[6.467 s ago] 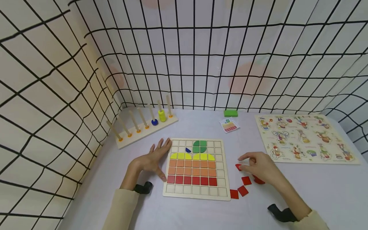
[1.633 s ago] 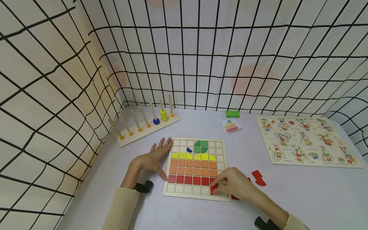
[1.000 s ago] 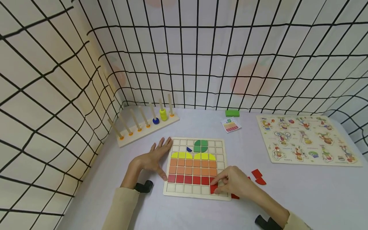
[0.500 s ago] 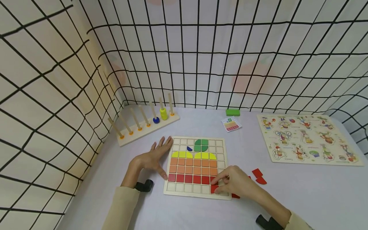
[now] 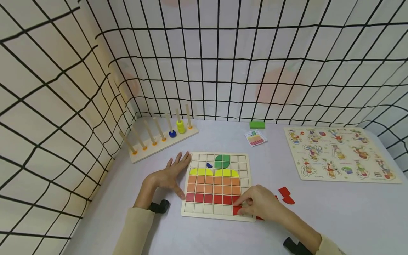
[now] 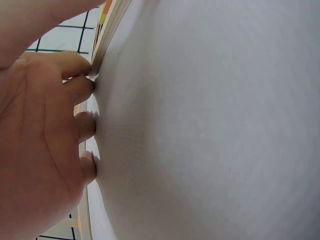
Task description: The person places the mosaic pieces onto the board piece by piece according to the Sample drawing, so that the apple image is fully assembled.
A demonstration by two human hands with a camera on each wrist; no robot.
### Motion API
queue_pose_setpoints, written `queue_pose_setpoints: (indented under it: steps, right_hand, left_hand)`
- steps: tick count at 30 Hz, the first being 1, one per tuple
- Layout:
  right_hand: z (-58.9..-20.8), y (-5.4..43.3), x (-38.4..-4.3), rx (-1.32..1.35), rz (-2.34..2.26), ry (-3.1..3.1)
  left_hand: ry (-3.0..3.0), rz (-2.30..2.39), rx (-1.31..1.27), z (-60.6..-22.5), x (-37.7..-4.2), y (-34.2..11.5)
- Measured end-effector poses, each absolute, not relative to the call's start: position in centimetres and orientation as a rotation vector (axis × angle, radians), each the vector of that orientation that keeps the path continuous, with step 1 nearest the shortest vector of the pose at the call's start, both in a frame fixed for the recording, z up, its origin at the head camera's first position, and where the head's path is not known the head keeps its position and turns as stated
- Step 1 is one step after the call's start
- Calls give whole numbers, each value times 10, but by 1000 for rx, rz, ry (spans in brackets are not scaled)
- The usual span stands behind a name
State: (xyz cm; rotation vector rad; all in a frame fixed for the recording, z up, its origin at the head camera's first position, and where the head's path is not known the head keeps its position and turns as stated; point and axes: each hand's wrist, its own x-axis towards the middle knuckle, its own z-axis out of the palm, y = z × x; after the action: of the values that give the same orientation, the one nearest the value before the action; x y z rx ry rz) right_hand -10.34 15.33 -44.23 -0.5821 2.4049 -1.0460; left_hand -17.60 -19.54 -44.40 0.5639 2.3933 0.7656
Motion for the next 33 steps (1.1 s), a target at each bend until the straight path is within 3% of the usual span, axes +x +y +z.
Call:
queue_pose_setpoints:
  steps: [6, 18, 33]
  right_hand:
    - [-439, 169, -110, -508, -1165, 2334]
    - [-453, 252, -112, -326, -1142, 2384]
    - [-451, 266, -109, -275, -1051, 2465]
  left_hand:
    - [2392, 771, 560, -445, -176, -197]
    - [2392, 777, 557, -446, -176, -197]
    - [2389, 785, 561, -445, -176, -197]
